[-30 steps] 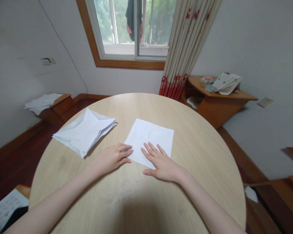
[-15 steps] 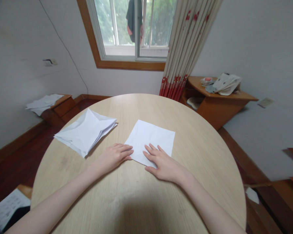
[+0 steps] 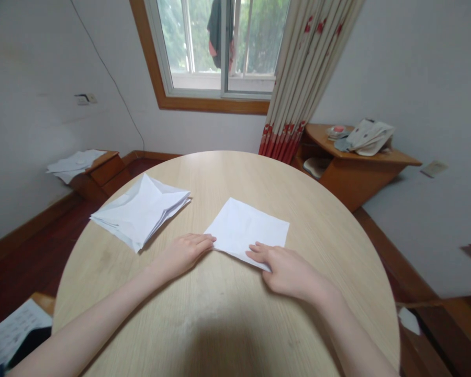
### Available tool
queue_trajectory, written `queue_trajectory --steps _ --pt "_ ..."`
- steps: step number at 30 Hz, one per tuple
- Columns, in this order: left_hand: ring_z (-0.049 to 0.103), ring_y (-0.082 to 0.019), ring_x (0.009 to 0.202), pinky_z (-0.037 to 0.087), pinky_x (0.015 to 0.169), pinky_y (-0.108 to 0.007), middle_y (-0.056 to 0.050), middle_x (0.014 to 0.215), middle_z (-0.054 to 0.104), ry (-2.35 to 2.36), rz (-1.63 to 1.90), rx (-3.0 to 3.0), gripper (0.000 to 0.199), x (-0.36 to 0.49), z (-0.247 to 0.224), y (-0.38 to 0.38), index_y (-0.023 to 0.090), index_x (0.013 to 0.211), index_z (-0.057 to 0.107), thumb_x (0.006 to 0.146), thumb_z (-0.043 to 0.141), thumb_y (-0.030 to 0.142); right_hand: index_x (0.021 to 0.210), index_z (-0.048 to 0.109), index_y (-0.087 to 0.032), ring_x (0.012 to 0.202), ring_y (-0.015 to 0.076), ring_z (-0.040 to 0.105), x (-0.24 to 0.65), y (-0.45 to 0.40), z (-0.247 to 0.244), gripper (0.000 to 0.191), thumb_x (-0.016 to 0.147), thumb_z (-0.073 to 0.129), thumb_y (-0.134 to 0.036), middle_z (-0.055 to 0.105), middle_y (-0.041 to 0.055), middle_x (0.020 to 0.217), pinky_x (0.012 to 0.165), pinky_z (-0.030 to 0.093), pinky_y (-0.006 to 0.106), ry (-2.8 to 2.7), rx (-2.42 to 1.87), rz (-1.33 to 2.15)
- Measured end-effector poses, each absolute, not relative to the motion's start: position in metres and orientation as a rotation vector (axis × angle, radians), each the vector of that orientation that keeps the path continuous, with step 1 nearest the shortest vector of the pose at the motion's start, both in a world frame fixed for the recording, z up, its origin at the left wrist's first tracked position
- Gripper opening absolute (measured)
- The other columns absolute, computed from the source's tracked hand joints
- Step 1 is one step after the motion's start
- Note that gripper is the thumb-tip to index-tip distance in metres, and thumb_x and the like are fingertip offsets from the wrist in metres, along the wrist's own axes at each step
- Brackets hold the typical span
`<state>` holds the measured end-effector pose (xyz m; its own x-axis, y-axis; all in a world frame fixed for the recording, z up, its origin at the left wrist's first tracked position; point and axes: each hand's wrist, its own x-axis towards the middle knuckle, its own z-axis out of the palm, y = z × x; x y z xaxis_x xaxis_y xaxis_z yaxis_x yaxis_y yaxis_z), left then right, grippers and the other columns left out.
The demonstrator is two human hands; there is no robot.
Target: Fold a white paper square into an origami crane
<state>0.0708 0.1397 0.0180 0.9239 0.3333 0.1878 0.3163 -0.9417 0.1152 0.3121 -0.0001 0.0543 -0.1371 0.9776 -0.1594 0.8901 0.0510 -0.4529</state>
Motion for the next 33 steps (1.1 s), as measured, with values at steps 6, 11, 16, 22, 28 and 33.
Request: queue_trajectory --steps 6,11,16,22,28,33 --pt "0.064 -0.02 0.1 0.051 0.087 -0.036 -0.009 0.109 0.067 0.537 0.326 2.937 0.023 0.07 0.019 0.14 0.017 0.102 0.059 0.096 0.037 0.012 0.086 0.076 -0.024 0.083 0.026 0.066 0.326 0.001 0.066 0.023 0.085 0.057 -0.037 0.075 0.0028 0.091 0.076 0.052 0.037 -1.854 -1.715 0.936" --pt "0.062 -0.021 0.096 0.05 0.086 -0.036 -0.009 0.104 0.066 0.564 0.423 2.866 0.021 0.071 0.014 0.14 0.017 0.098 0.058 0.098 0.038 0.021 0.059 0.063 -0.019 0.06 0.0179 0.053 0.333 0.014 0.057 0.04 0.079 0.058 -0.054 0.061 0.0008 0.061 0.058 0.041 0.029 -1.573 -1.727 0.95" --pt "0.057 -0.02 0.096 0.049 0.086 -0.036 -0.008 0.1 0.06 0.591 0.556 2.735 0.015 0.073 0.008 0.139 0.016 0.092 0.057 0.096 0.044 0.022 0.061 0.053 -0.019 0.056 0.0153 0.046 0.343 0.025 0.035 0.046 0.08 0.052 -0.062 0.053 0.0001 0.061 0.054 0.034 0.028 -1.466 -1.797 0.826" --pt "0.053 -0.02 0.091 0.048 0.081 -0.036 -0.007 0.096 0.058 0.653 0.568 2.683 0.012 0.073 0.005 0.137 0.015 0.09 0.056 0.095 0.047 0.022 0.078 0.054 -0.021 0.065 0.0222 0.054 0.333 0.029 0.024 0.036 0.086 0.044 -0.054 0.059 0.0046 0.07 0.06 0.04 0.033 -1.452 -2.062 0.331" --pt "0.052 -0.021 0.088 0.047 0.078 -0.036 -0.007 0.094 0.058 0.686 0.533 2.706 0.011 0.076 0.004 0.124 0.015 0.087 0.056 0.094 0.051 0.023 0.125 0.05 -0.021 0.117 0.0284 0.049 0.276 0.023 0.021 0.038 0.089 0.04 -0.017 0.061 0.0131 0.121 0.101 0.024 0.046 -1.803 -1.802 -0.625" --pt "0.05 -0.021 0.091 0.046 0.082 -0.035 -0.006 0.095 0.056 0.676 0.555 2.629 0.012 0.074 0.0 0.117 0.016 0.084 0.054 0.094 0.052 0.022 0.104 0.062 -0.024 0.111 0.0229 0.052 0.253 0.021 0.007 0.022 0.091 0.046 -0.018 0.071 0.0039 0.102 0.104 0.011 0.041 -2.128 -1.655 -0.791"
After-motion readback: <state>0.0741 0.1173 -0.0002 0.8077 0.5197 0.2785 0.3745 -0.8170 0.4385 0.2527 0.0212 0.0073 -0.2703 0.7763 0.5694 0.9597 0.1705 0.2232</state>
